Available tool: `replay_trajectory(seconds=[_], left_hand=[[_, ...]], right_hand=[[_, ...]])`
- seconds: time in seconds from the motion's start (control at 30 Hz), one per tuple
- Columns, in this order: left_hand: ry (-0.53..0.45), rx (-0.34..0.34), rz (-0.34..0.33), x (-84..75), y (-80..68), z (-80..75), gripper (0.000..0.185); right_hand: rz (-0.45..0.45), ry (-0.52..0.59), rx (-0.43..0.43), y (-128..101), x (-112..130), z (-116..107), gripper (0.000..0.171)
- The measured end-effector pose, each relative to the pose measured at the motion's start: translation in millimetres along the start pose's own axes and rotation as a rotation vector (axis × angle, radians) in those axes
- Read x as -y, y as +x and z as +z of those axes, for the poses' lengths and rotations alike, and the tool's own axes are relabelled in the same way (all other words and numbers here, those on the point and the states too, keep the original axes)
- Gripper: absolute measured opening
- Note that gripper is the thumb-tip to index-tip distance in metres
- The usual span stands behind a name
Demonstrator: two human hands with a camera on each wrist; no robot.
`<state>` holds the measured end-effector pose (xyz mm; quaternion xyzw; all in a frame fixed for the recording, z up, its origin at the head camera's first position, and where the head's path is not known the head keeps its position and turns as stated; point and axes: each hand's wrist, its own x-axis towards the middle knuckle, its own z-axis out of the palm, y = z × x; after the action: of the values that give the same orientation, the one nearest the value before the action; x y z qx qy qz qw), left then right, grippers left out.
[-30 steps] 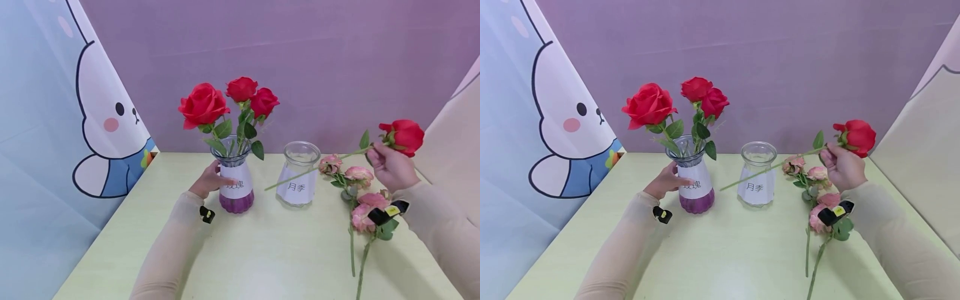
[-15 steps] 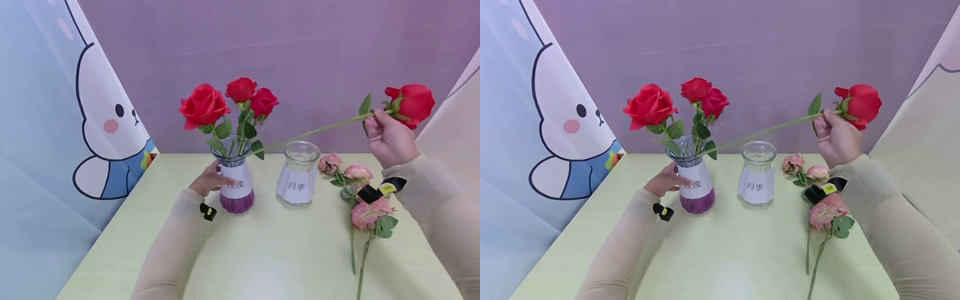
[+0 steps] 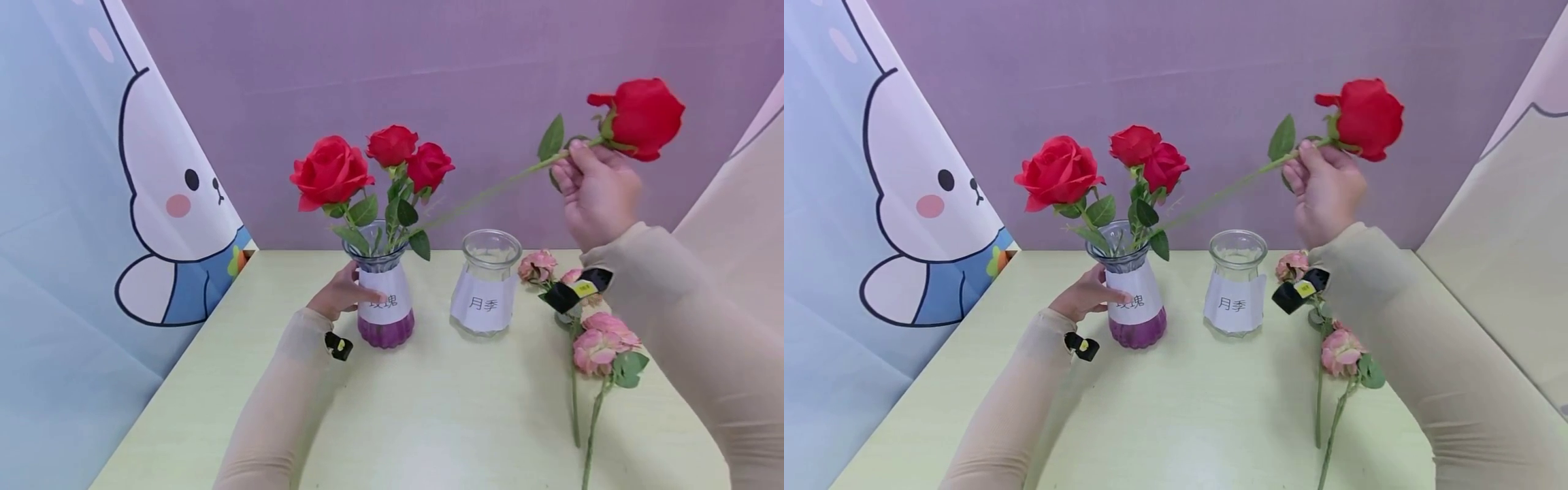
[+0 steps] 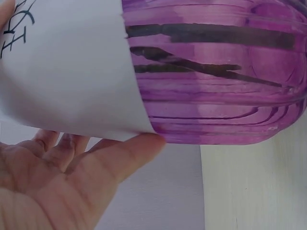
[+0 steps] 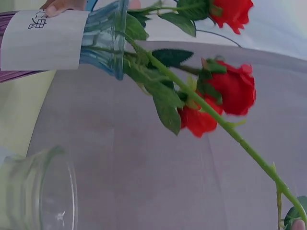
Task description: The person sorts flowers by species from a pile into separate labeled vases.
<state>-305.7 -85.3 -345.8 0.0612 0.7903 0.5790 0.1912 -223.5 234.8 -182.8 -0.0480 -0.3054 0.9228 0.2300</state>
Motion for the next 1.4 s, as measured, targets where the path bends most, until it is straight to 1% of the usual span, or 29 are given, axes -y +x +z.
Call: replay_trajectory(seconds=[0.07,0.13,0.23,0.3,0.37,0.47,0.57,0.67,0.8,0.87,0.93,1.03,1.13,1.23,1.4], left_hand=[[0.002,-0.012,-0.002,0.8,0.0,0.3,0.088],[0.001,-0.018,0.001,2.2,0.2,0.9,0.086],[0.001,-0.025,0.011,3.9,0.0,2.8,0.085],[0.002,-0.019,0.027,5.1,0.0,3.9,0.085],[0.005,-0.012,0.033,5.1,-0.4,5.4,0.086],[0.015,-0.007,0.036,5.5,-0.4,5.7,0.087],[0.020,-0.016,0.030,4.6,-1.3,4.3,0.087],[0.017,-0.025,0.029,4.7,-1.1,2.9,0.086],[0.019,-0.020,0.026,5.5,0.1,3.0,0.086],[0.026,-0.017,0.028,5.8,0.7,3.3,0.085],[0.022,-0.019,0.035,5.9,1.1,3.0,0.085],[0.021,-0.023,0.043,5.6,1.3,1.9,0.084],[0.023,-0.026,0.041,5.8,1.6,0.1,0.084],[0.022,-0.029,0.043,7.2,2.8,-1.9,0.084],[0.018,-0.037,0.043,8.9,2.6,-3.0,0.082]], right_hand=[[-0.037,-0.048,0.033,-4.4,-7.9,9.7,0.010],[-0.049,-0.076,0.064,-9.1,-15.0,18.2,0.013],[-0.034,-0.094,0.081,-15.6,-23.5,29.1,0.020],[-0.032,-0.089,0.084,-18.8,-28.3,36.5,0.022],[-0.052,-0.087,0.087,-21.6,-32.7,44.2,0.021],[-0.106,-0.077,0.113,-25.5,-39.1,58.4,0.016],[-0.134,-0.109,0.151,-31.2,-44.3,73.4,0.013],[-0.168,-0.195,0.200,-38.2,-47.0,85.4,0.013],[-0.259,-0.315,0.249,-42.7,-45.3,94.6,0.012],[-0.295,-0.349,0.254,-42.0,-42.8,96.5,0.012],[-0.311,-0.363,0.251,-39.6,-39.4,96.6,0.012],[-0.307,-0.364,0.235,-35.2,-35.1,94.8,0.012],[-0.290,-0.375,0.230,-32.5,-36.6,92.5,0.013],[-0.251,-0.422,0.242,-33.3,-45.7,91.3,0.013],[-0.186,-0.531,0.260,-37.5,-68.2,88.7,0.016]])
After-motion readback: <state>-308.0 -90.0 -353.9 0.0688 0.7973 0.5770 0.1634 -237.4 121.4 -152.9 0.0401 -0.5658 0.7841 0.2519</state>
